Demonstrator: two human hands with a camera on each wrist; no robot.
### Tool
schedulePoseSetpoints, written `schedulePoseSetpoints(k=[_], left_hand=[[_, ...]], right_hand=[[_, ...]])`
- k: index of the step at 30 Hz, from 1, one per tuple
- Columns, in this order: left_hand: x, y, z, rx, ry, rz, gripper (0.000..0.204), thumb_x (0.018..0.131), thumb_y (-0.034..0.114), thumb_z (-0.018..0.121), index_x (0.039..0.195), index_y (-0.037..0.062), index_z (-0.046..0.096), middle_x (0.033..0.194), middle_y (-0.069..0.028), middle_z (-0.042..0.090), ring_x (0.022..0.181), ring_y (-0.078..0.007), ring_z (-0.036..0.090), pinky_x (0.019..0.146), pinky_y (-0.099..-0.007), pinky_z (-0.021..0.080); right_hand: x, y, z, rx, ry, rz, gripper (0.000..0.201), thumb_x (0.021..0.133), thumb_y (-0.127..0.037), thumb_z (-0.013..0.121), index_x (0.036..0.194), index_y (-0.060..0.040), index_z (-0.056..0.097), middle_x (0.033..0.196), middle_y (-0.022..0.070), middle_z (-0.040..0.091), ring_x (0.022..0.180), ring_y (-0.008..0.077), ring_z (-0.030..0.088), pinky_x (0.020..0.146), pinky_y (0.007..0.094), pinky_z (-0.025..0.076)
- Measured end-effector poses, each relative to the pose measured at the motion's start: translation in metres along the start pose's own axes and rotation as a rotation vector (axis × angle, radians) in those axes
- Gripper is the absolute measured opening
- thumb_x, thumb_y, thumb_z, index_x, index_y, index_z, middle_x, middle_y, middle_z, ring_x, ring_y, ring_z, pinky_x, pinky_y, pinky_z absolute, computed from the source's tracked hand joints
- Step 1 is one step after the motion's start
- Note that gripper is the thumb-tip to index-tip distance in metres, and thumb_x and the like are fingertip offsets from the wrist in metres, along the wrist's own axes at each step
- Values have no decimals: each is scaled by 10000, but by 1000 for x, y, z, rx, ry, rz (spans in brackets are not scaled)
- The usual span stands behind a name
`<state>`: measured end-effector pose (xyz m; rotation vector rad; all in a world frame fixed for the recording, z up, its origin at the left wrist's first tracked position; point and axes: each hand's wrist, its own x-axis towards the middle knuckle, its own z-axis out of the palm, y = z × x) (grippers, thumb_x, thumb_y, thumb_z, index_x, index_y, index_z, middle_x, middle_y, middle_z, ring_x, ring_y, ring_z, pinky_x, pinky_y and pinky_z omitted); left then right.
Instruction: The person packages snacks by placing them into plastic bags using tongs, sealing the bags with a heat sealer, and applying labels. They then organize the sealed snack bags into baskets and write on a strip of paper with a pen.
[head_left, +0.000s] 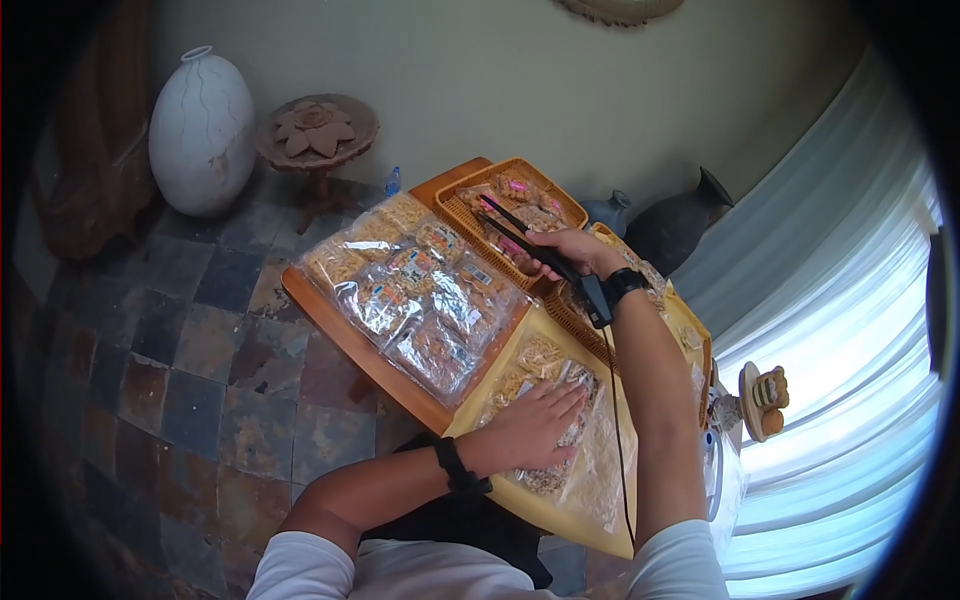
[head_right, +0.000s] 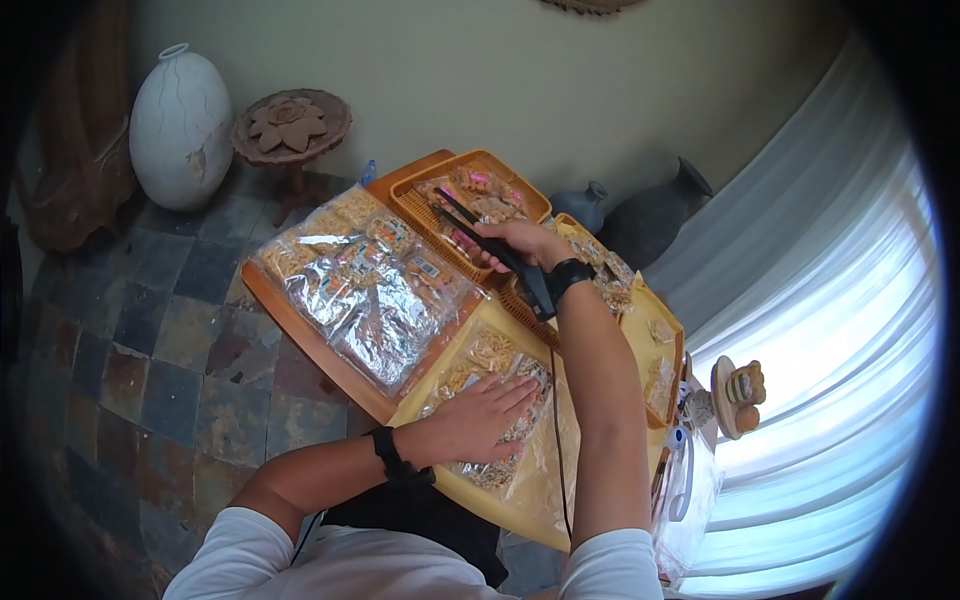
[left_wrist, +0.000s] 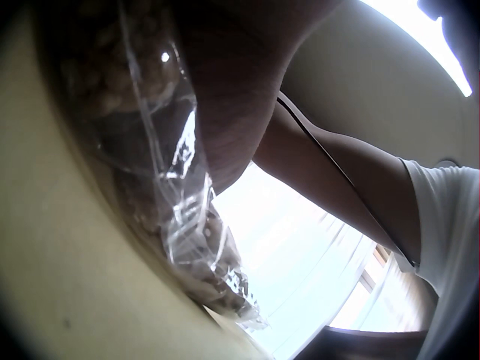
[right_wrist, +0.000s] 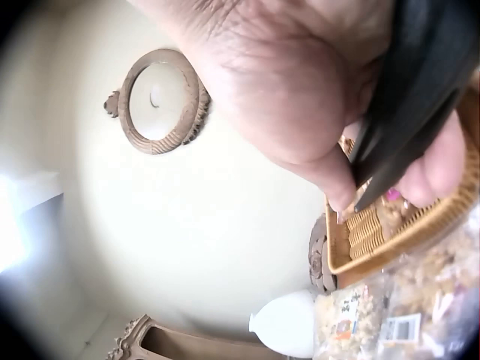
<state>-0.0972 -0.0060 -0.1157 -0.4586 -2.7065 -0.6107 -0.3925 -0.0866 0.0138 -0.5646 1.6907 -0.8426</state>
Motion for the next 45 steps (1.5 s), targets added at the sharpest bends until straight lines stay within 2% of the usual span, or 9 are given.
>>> schedulePoseSetpoints(k=[1,5,10,14,27,33,39,42,45], left_hand=[[0,0,-1,10,2,0,858,1060,562,516,1626,-69,385,1726,-216,362,1622,-305,309,1326,-487,203],[0,0,1,-8,11,-4,862,1058,559,519,1628,-72,376,1728,-216,357,1624,-308,305,1326,-496,202],[0,0,1,-13,-4,-7,867,1057,552,525,1636,-71,358,1736,-213,344,1631,-307,289,1329,-501,194],[0,1,-2,-13,-25,-20,865,1059,552,524,1636,-70,359,1739,-212,339,1634,-304,282,1331,-498,188],[1,2,-3,-27,-25,-19,863,1058,568,523,1632,-59,379,1727,-212,362,1631,-300,292,1330,-492,186],[1,3,-6,-11,-40,-10,850,1053,560,538,1612,-67,407,1688,-222,419,1612,-313,327,1323,-505,203],[1,1,-3,-26,15,7,837,1056,558,527,1587,-83,431,1666,-237,441,1587,-334,366,1315,-511,225],[2,0,-7,-20,3,13,840,1061,567,512,1582,-87,434,1655,-248,451,1569,-345,391,1313,-512,233],[2,1,-4,-13,12,19,844,1065,583,497,1578,-84,442,1645,-255,462,1555,-354,410,1313,-511,238]], right_hand=[[-11,-1,-5,-104,74,-2,375,1101,-384,649,1066,-14,698,825,22,700,646,121,670,550,263,594],[-31,-2,-49,-77,21,119,336,1098,-369,656,993,-50,671,804,34,692,598,116,634,500,270,536],[-50,-17,-19,-253,201,122,308,1089,-329,672,982,-40,674,783,42,690,576,117,619,496,274,534],[-18,-17,1,-253,302,52,302,1084,-318,685,981,-34,679,779,46,694,572,119,622,481,274,529],[51,-5,5,-110,244,-36,304,1105,-368,648,1069,-67,660,827,48,721,596,110,641,456,269,515],[62,0,9,242,148,67,286,1131,-300,597,983,-59,550,797,65,607,572,153,563,430,270,460],[66,17,9,346,144,-24,254,1115,-273,624,998,-48,618,777,41,627,584,131,575,463,275,494],[55,25,13,160,269,-99,256,1117,-271,622,981,-55,645,766,24,636,594,121,586,495,263,507],[49,29,17,152,268,-100,274,1120,-274,618,952,-62,662,762,10,647,598,112,592,507,255,507]])
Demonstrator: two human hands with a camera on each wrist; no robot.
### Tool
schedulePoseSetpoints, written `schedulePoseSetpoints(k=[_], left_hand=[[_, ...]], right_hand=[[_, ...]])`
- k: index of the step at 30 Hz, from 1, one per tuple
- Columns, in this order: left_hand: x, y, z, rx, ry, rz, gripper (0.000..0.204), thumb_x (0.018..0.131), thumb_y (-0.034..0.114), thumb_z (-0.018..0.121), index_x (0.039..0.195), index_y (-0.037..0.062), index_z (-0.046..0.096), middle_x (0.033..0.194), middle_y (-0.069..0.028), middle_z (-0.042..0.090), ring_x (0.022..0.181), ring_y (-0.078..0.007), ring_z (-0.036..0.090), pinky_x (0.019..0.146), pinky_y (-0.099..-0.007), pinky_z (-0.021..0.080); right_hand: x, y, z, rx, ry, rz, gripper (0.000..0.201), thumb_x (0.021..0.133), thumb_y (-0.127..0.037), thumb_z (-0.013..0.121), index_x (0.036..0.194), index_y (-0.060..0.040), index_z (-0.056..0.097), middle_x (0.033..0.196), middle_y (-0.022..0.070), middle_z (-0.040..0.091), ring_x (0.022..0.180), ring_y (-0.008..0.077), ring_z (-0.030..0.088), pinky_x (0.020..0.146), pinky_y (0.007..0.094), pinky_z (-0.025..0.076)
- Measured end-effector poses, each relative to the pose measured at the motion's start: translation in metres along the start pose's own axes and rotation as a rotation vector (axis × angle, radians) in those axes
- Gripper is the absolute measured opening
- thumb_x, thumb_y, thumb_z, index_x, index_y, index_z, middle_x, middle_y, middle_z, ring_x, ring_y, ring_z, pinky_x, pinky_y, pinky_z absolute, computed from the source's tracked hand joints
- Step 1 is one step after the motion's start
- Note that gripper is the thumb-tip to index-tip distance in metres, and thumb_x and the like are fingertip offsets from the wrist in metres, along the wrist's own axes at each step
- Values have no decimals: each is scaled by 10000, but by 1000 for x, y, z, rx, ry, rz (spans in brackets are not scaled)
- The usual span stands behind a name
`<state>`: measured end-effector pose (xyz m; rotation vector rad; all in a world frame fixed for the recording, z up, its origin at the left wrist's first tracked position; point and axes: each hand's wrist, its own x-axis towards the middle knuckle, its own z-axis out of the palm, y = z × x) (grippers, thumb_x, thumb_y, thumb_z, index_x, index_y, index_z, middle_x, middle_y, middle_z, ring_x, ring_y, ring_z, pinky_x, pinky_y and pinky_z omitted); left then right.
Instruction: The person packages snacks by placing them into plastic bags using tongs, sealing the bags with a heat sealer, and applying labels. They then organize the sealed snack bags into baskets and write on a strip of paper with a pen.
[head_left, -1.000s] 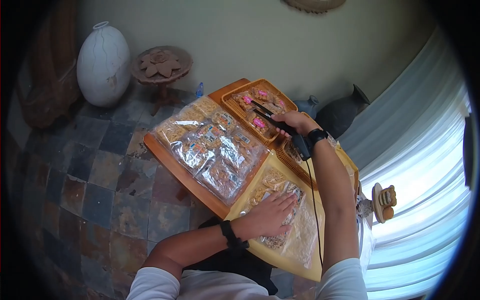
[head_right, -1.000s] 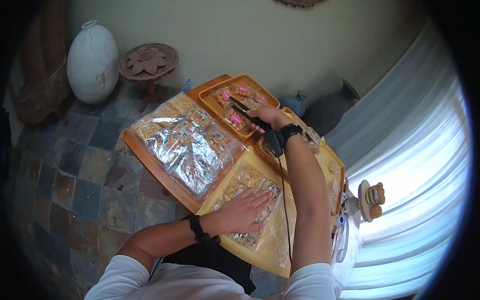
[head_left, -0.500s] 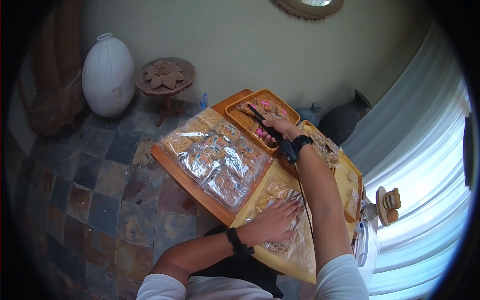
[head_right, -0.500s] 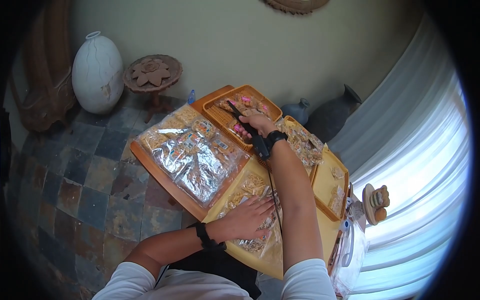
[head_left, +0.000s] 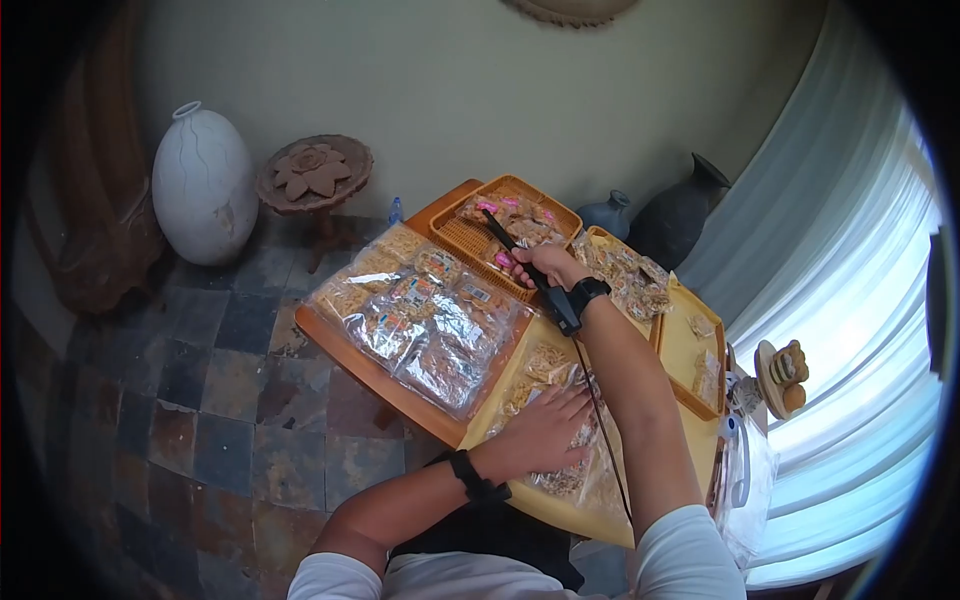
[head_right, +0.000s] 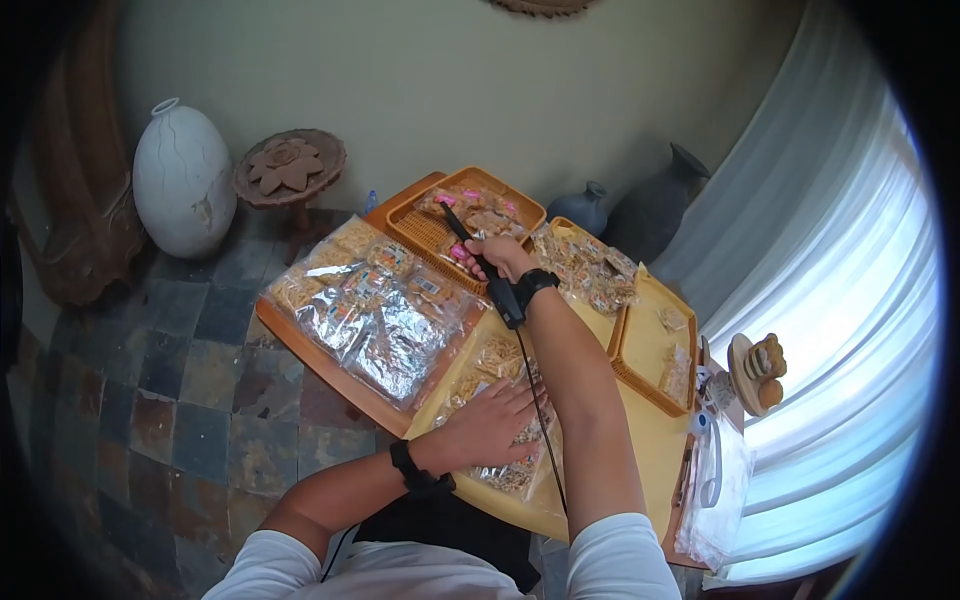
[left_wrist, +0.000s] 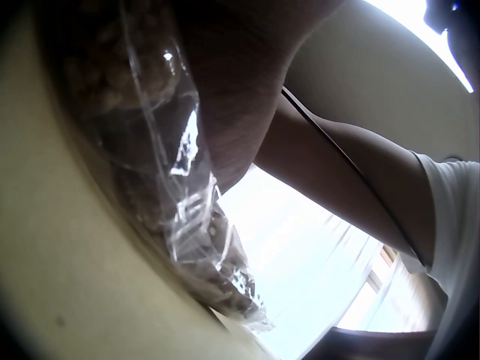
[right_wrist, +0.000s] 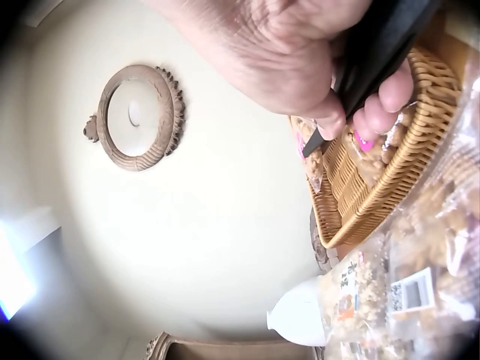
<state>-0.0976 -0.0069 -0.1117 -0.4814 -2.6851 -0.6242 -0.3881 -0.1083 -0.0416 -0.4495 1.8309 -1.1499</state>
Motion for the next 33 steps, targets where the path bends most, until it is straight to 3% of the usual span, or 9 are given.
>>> schedulePoseSetpoints(k=[7,14,21,23,25,33], left_hand=[[1,0,1,10,7,-9,850,1066,607,483,1581,-69,450,1653,-239,460,1560,-353,403,1311,-512,243],[2,1,-1,16,-27,-5,853,1066,602,490,1605,-55,425,1690,-230,414,1586,-334,370,1313,-512,235],[5,0,-6,17,-44,7,854,1050,566,549,1623,-49,395,1735,-207,352,1612,-338,326,1311,-515,243],[1,1,-8,-11,-98,17,850,1045,551,569,1622,-48,397,1731,-209,358,1612,-343,327,1310,-518,246],[4,3,-12,-31,-47,-4,840,1036,528,600,1618,-45,404,1721,-219,369,1606,-352,339,1307,-523,250],[10,9,-21,22,-134,-11,851,1046,561,587,1632,-26,397,1733,-191,365,1611,-338,337,1312,-522,236]], right_hand=[[-18,3,2,-37,42,2,280,1120,-277,616,941,-69,673,769,3,659,595,106,593,519,258,513],[-65,17,-10,-8,91,-118,281,1096,-283,664,939,-51,679,766,18,667,584,113,604,518,261,518],[-193,50,-30,-12,119,-217,264,1077,-268,698,952,-37,673,745,26,686,573,106,616,506,260,491],[-244,75,-39,62,134,-192,260,1075,-262,701,940,-42,669,742,24,685,573,101,615,505,256,483],[-298,106,-50,132,168,-169,258,1072,-257,704,929,-46,665,739,22,684,572,96,613,504,251,475],[-482,241,-82,134,525,11,260,1067,-223,703,888,-45,640,702,23,664,540,88,594,494,244,460]])
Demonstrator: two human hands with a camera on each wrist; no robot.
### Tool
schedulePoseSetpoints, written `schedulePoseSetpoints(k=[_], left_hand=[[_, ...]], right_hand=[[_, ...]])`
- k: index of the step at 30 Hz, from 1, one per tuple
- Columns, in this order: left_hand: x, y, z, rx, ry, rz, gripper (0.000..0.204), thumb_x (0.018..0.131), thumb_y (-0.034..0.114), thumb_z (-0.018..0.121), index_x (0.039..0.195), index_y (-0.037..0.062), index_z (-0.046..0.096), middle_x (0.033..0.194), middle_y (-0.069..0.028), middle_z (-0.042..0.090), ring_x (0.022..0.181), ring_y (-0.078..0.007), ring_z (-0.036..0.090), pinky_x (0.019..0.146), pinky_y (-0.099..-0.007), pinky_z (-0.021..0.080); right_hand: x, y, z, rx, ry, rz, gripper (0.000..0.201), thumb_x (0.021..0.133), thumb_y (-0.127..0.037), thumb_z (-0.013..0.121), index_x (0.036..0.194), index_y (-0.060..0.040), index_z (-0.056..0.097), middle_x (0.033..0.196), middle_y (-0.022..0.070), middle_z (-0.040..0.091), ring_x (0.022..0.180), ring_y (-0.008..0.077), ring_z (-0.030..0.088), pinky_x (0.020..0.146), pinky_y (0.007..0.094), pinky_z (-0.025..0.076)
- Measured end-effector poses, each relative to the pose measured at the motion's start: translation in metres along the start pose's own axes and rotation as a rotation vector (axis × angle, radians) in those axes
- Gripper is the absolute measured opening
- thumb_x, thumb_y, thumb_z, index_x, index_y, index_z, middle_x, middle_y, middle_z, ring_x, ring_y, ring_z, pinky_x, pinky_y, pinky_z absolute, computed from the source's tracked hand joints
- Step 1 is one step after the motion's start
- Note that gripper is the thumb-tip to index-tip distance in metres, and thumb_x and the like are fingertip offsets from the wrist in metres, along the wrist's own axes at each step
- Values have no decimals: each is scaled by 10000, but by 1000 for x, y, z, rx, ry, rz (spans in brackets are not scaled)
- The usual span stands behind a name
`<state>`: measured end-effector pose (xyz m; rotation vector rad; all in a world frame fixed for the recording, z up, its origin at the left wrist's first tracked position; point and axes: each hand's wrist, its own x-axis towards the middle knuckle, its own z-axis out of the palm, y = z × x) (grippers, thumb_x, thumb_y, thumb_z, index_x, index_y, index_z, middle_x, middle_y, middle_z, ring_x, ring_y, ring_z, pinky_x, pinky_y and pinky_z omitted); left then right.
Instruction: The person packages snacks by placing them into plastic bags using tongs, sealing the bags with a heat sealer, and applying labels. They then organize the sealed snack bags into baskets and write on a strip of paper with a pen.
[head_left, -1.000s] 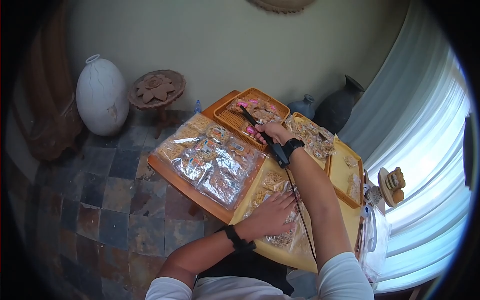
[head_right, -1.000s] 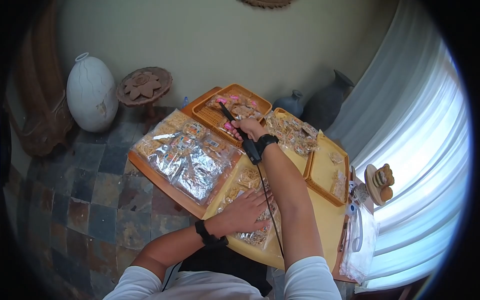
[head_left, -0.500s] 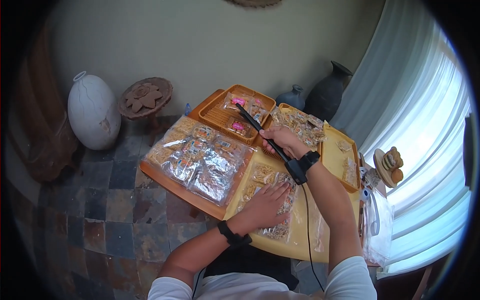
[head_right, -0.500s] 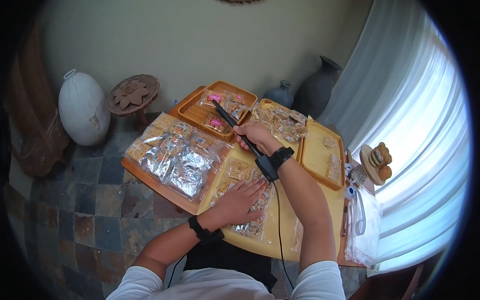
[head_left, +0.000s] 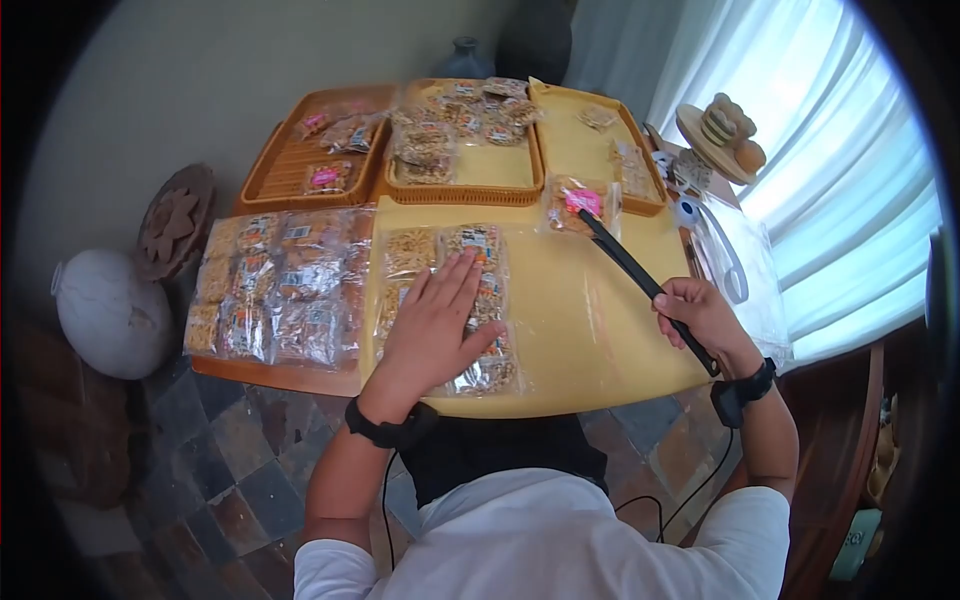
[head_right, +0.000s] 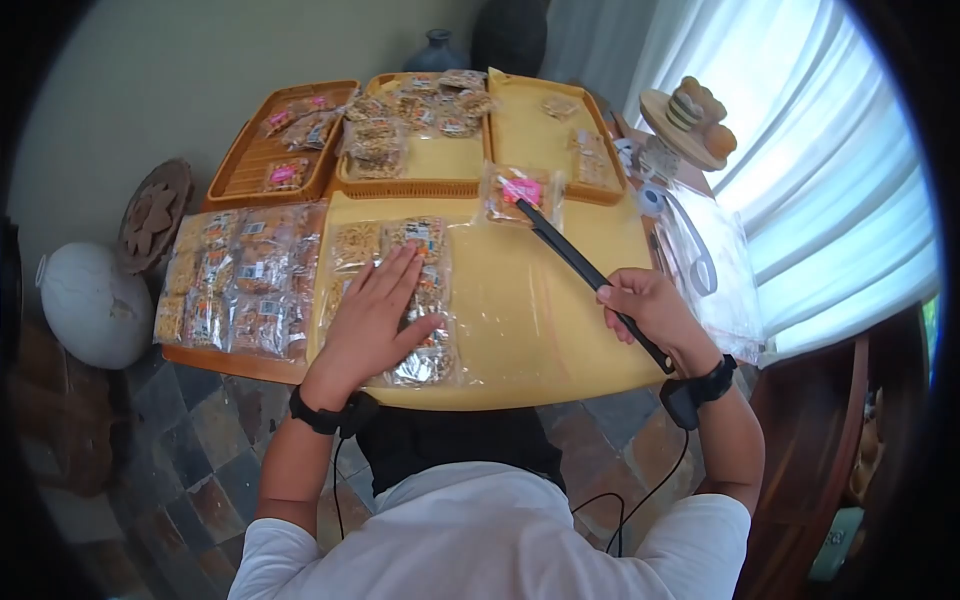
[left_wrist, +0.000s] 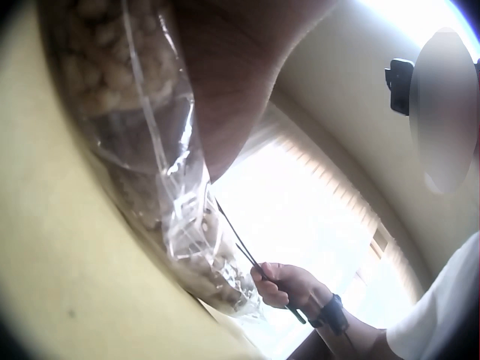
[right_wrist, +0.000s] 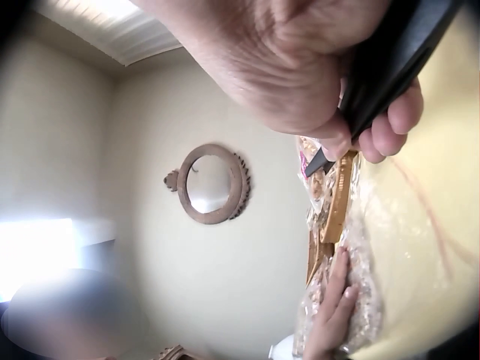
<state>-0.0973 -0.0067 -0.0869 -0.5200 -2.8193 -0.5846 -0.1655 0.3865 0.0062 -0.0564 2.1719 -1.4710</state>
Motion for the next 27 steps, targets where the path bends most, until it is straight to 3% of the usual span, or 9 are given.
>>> schedulePoseSetpoints(k=[6,10,16,22,25,27], left_hand=[[6,6,-5,29,-41,-30,846,1053,569,576,1649,-1,384,1742,-172,359,1607,-339,349,1314,-517,231],[6,6,-5,58,-63,-40,837,1055,557,580,1654,8,379,1744,-171,356,1607,-344,347,1315,-505,233],[8,8,-5,76,-70,-35,825,1057,552,583,1654,18,389,1743,-165,363,1610,-342,345,1316,-499,234],[8,8,-6,73,-68,-38,819,1052,539,599,1653,22,395,1744,-161,362,1610,-339,345,1315,-498,239],[8,8,-5,69,-71,-43,820,1051,541,599,1656,27,393,1746,-160,358,1611,-338,343,1316,-497,235],[8,7,-4,87,-56,-27,843,1049,583,578,1636,2,409,1727,-175,386,1601,-335,359,1312,-502,243]], right_hand=[[-54,48,-37,-110,231,116,213,1071,-189,695,914,-59,634,695,8,665,522,70,582,480,233,436],[-62,64,-39,-101,191,150,231,1067,-206,706,898,-65,636,691,-1,666,525,63,587,485,228,436],[-59,64,-25,-61,23,190,277,1067,-212,701,856,-37,657,682,12,666,547,77,602,515,248,459],[-60,59,-11,-25,-170,275,235,1068,-215,704,940,-18,713,742,18,697,571,85,613,535,255,473],[-66,46,-13,-55,-305,277,226,1062,-223,710,994,-10,740,777,12,715,599,76,622,557,252,484],[-67,37,-31,-236,-396,334,231,1050,-238,723,1039,-9,758,799,1,728,619,65,627,574,246,490]])
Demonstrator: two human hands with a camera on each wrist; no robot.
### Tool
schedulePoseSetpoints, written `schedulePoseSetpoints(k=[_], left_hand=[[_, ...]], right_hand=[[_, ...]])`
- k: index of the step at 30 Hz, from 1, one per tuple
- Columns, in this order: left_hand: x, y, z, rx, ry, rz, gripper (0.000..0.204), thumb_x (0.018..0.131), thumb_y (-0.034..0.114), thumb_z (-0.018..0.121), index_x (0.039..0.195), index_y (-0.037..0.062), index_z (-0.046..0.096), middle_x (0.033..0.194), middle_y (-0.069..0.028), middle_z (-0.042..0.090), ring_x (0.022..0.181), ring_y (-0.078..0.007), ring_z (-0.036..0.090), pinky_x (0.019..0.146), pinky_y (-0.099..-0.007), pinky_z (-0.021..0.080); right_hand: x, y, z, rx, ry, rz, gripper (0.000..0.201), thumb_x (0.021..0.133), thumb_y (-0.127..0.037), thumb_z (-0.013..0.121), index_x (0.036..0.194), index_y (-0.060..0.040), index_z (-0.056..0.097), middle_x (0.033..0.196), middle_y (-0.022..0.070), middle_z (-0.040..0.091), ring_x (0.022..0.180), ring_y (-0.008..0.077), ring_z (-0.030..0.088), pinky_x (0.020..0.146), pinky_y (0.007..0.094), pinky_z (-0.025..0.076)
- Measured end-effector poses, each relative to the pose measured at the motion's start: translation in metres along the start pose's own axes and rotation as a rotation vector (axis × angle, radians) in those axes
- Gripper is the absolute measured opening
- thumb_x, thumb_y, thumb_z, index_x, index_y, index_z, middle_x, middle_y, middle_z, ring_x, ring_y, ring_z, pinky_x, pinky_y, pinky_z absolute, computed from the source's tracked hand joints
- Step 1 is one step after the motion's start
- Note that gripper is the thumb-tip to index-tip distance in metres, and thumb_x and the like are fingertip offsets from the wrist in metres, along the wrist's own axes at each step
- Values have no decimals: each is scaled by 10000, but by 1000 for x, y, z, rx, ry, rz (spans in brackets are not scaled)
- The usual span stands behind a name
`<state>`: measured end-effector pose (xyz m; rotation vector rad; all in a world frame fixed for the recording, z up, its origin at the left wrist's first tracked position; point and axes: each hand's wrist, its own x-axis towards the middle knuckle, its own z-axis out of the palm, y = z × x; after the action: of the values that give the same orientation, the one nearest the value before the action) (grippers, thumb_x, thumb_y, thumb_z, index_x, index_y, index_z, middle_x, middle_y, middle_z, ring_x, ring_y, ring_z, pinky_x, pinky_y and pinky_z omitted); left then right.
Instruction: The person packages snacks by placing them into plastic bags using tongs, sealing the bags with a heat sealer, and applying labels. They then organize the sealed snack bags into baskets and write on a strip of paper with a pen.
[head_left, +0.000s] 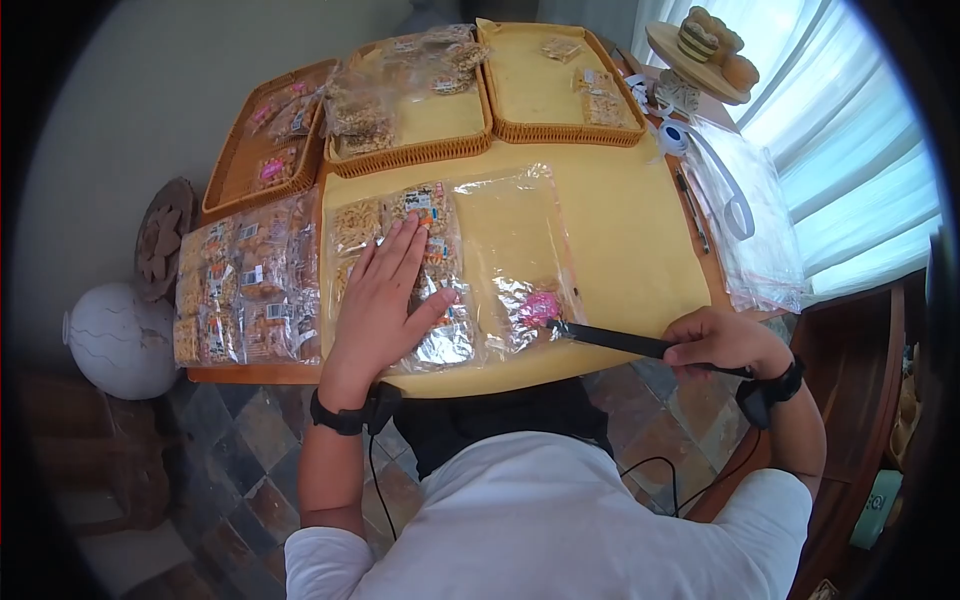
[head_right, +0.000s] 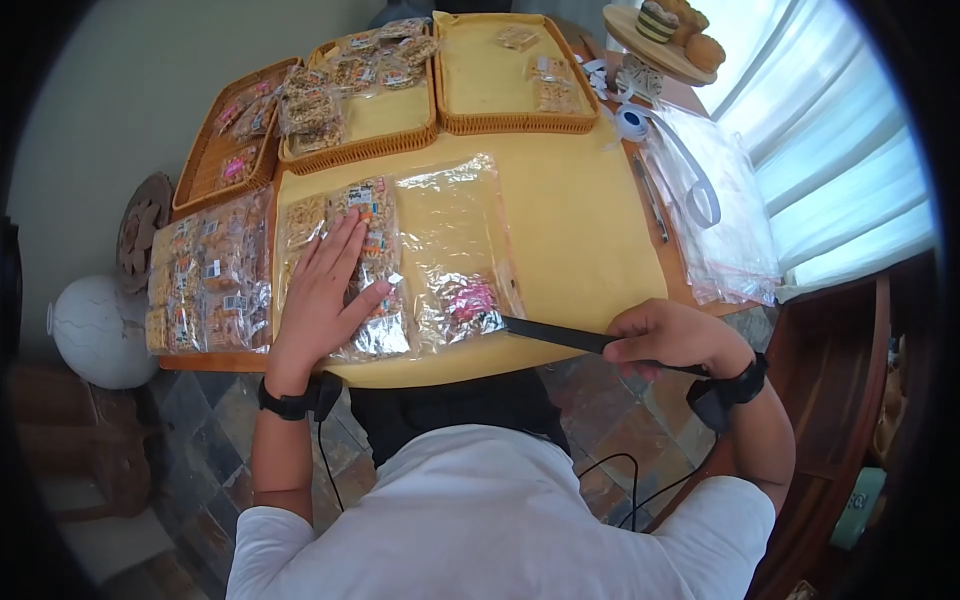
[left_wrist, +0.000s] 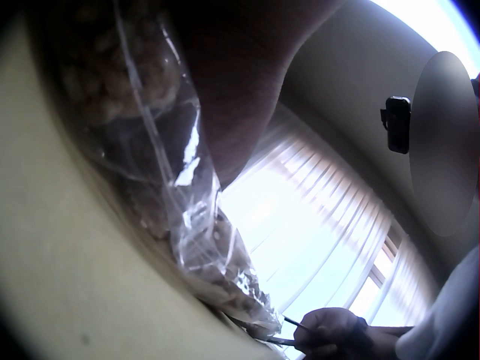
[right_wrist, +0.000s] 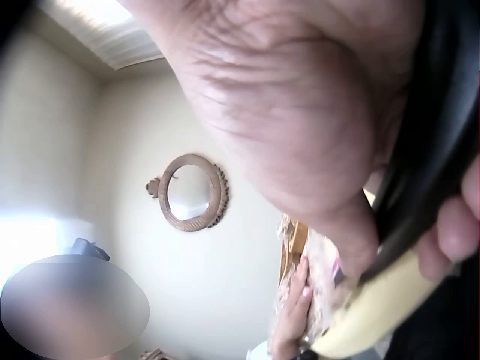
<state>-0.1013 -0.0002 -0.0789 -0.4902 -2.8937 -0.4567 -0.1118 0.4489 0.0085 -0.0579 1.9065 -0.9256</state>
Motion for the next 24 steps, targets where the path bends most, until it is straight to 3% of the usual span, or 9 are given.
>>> schedulePoseSetpoints(k=[5,8,11,13,16,23,24], left_hand=[[0,0,0,2,7,2,843,1043,581,590,1631,2,417,1717,-182,400,1596,-341,367,1310,-505,249],[0,1,-2,-3,-9,-6,834,1042,554,603,1649,20,398,1732,-172,378,1603,-344,355,1315,-502,238],[0,1,-1,-9,-22,-12,827,1043,529,613,1666,37,379,1749,-160,353,1610,-347,344,1320,-497,227],[0,1,-1,-7,-21,-11,827,1042,528,615,1665,37,381,1749,-160,353,1609,-347,345,1319,-498,228],[1,1,-2,-6,-19,-8,826,1041,528,618,1662,35,386,1747,-161,356,1608,-349,345,1319,-496,230],[2,1,-1,-2,-17,-14,822,1043,532,615,1661,38,393,1743,-158,367,1609,-343,347,1319,-492,232],[1,1,-1,-3,-15,-13,822,1043,534,613,1662,40,392,1743,-157,367,1609,-342,347,1319,-492,232]], right_hand=[[-22,3,-43,-97,29,10,235,1019,-255,764,1028,-20,764,791,-15,720,619,58,620,579,251,490],[-22,1,-46,-186,185,-62,238,998,-253,789,1017,-18,759,781,-18,710,607,64,611,569,250,471],[-7,8,-42,-162,338,-130,260,966,-238,815,1029,4,744,775,13,699,653,102,638,609,296,481],[6,10,-35,-391,496,-333,289,929,-226,834,1053,13,728,793,88,702,710,198,676,678,357,500],[8,-2,-19,-512,568,-374,268,891,-158,860,1035,13,713,814,91,673,747,209,633,714,363,486],[7,2,-9,-516,474,-382,253,873,-153,869,1031,-14,728,821,125,687,733,251,646,702,374,489],[5,-1,-9,-512,427,-375,270,876,-178,862,1044,-12,733,848,149,702,759,304,661,720,397,503]])
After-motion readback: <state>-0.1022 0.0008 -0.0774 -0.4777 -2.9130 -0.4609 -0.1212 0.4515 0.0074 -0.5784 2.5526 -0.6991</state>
